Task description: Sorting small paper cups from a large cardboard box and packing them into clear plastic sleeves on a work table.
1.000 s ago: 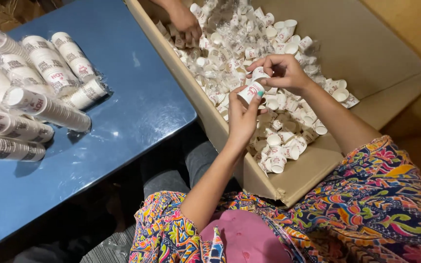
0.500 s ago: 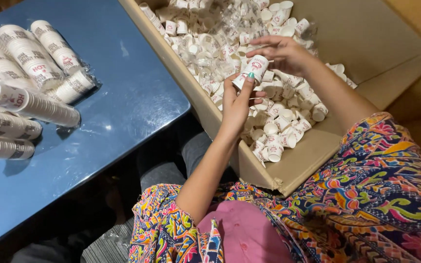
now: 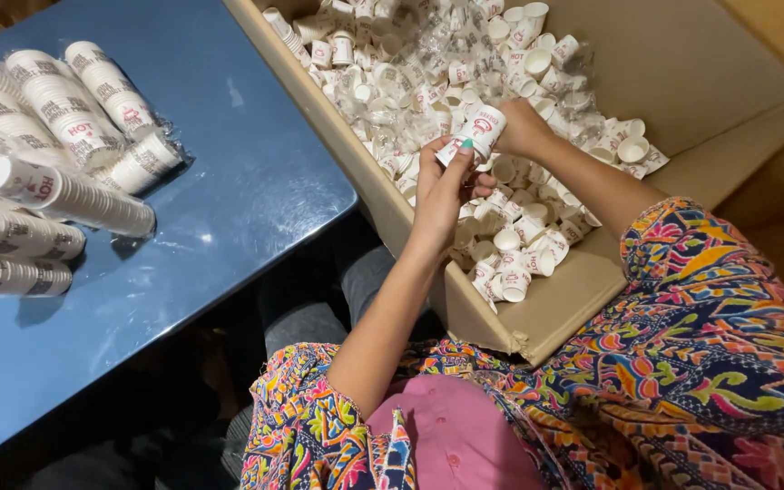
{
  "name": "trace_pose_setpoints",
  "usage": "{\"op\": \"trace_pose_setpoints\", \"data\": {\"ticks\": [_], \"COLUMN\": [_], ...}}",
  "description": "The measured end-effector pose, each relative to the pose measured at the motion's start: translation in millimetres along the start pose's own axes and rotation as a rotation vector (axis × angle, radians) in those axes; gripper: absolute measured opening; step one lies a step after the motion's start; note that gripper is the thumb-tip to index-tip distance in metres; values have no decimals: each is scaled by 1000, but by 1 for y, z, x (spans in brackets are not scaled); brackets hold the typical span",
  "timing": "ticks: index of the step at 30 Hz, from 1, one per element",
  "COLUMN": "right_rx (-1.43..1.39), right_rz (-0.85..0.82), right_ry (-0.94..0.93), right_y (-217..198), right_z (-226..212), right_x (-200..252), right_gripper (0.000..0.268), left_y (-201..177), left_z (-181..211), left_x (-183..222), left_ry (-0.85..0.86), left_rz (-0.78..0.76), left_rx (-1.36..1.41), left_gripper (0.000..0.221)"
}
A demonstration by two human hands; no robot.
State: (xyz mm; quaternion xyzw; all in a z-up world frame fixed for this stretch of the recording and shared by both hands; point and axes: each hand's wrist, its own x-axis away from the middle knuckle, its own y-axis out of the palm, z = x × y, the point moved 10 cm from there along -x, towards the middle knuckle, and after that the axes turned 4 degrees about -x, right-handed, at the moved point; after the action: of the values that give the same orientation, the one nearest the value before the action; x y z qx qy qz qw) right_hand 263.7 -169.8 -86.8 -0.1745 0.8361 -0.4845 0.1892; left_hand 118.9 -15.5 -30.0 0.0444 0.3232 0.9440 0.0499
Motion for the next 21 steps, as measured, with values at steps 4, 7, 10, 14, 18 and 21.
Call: {"op": "trace_pose_setpoints", "data": {"ticks": [4,7,10,14,18,21], "right_rx": [-250,-608,-842,-1097,-1084,-989], "right_rz": [128,213,170,3,-93,-227], "right_ry": [65,79,-108,-211,-282,-323], "right_y": [-54,-79,-105,-121,-124,-111], "right_z": [-47,-63,-104,-133,-135,-146], "right_x": [-12,-5,6,17,21,24], "right_gripper": [27,25,20,13,14,14], "left_y": [-1,-1,-4,-6,-11,-5], "left_z": [-5,-4,-8,-1,8,9], "left_x": [-2,-1,-3,0,0,4], "left_ry": [-7,2,-7,45,81,46], "left_rz": [-4,1,34,77,134,91], "left_rx": [-8,-7,-25,31,136,172], "left_gripper": [44,43,44,43,40,43]}}
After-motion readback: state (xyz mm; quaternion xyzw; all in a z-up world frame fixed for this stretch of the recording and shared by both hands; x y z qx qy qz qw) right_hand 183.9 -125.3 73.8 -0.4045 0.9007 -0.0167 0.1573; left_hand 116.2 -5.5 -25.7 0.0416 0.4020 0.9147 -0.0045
